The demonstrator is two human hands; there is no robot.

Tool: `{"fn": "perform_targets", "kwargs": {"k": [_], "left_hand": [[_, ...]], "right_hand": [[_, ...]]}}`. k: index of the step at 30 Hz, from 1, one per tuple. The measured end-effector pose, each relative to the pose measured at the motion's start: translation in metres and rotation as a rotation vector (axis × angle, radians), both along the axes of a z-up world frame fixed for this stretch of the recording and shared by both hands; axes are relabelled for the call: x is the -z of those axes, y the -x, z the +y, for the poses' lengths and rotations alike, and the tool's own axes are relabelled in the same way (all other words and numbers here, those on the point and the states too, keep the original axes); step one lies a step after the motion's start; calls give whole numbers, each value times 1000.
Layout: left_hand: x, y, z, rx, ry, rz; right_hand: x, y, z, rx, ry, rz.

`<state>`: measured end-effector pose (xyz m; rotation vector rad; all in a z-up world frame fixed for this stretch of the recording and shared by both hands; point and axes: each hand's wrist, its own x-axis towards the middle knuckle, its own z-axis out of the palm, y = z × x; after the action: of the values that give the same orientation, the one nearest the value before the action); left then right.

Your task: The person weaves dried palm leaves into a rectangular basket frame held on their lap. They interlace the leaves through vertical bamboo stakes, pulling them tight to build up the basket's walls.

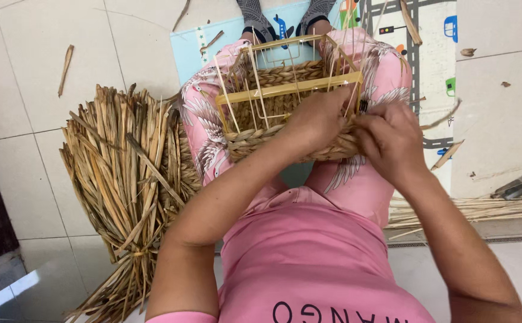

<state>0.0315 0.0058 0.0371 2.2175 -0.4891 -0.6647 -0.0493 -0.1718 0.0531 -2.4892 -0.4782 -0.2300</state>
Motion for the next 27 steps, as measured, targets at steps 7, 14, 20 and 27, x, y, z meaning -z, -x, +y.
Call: {"fn": "perform_targets", "kwargs": {"k": [7,14,20,27], "left_hand": [[8,-11,8,47,119,179],[5,-4,11,259,59,-46],[-3,-3,18,367,198,-45],[14,8,-6,272,-51,-227]], "right_hand": [[21,4,18,55,-48,68],[25,7,-7,158,-107,243],[9,22,-4,108,-64,200],[30,47,8,142,151,349]]}}
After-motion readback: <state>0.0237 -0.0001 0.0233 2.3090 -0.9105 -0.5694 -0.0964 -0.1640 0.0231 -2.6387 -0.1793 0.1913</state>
